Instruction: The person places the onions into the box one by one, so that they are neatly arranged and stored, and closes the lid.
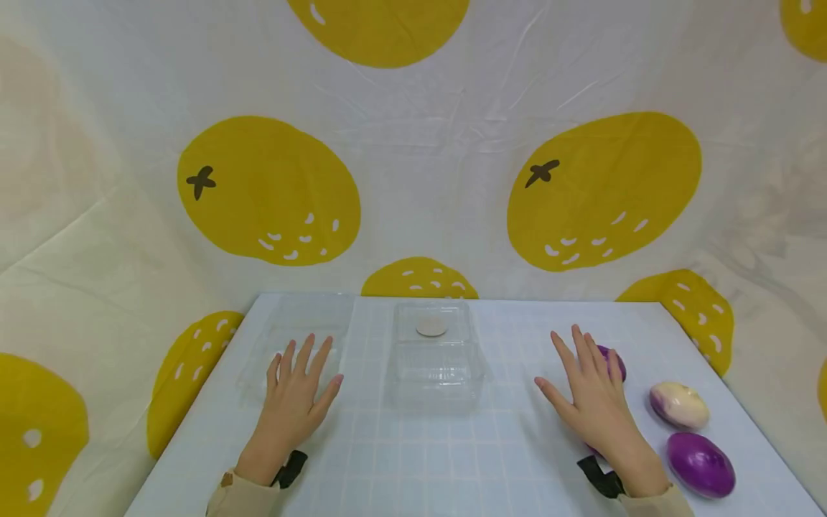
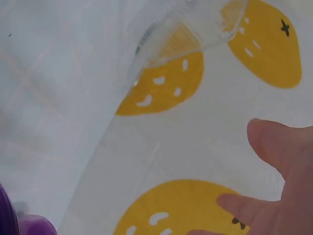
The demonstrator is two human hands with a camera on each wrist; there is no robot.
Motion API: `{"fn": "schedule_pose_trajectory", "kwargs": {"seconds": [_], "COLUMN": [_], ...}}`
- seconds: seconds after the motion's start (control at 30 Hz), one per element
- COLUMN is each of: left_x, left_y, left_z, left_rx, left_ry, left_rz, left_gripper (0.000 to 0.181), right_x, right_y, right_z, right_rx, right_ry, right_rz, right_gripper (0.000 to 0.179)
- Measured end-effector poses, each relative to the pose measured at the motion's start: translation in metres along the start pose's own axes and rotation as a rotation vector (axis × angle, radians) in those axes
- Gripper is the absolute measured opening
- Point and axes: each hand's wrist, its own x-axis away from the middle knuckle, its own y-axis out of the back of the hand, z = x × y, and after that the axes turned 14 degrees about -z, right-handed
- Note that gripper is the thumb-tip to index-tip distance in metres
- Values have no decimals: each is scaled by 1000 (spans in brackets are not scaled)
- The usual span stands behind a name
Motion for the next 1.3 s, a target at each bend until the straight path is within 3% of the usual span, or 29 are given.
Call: {"fn": "schedule_pose_trajectory", "kwargs": {"seconds": [0.2, 0.4, 0.5, 0.63, 0.7, 0.8, 0.93, 1.07, 1.3], "left_x": [-2, -4, -6, -9, -10, -12, -13, -14, -11], "left_y": [-4, -11, -13, -14, -14, -15, -18, -26, -42], "left_z": [-2, -7, -11, -19, -24, -33, -44, -50, -60], "left_rx": [163, 305, 419, 575, 651, 813, 987, 1032, 1049], "left_ry": [-16, -3, 33, 98, 158, 300, 522, 675, 828], "left_rz": [-152, -283, -311, -313, -312, -294, -251, -207, -97], "left_gripper": [55, 39, 35, 33, 31, 27, 25, 29, 46], "right_x": [-6, -15, -19, -22, -23, -23, -22, -20, -12], "right_y": [-3, -5, -7, -9, -10, -14, -21, -30, -54], "right_z": [2, 2, 2, 6, 10, 16, 24, 32, 41], "right_rx": [-135, -386, -532, -805, -945, -1122, -1257, -1278, -1348], "right_ry": [-25, -168, -252, -382, -454, -536, -607, -678, -758], "right_rz": [-110, -168, -164, -151, -163, -198, -183, -89, 111], "right_gripper": [69, 63, 57, 53, 52, 49, 46, 53, 64]}}
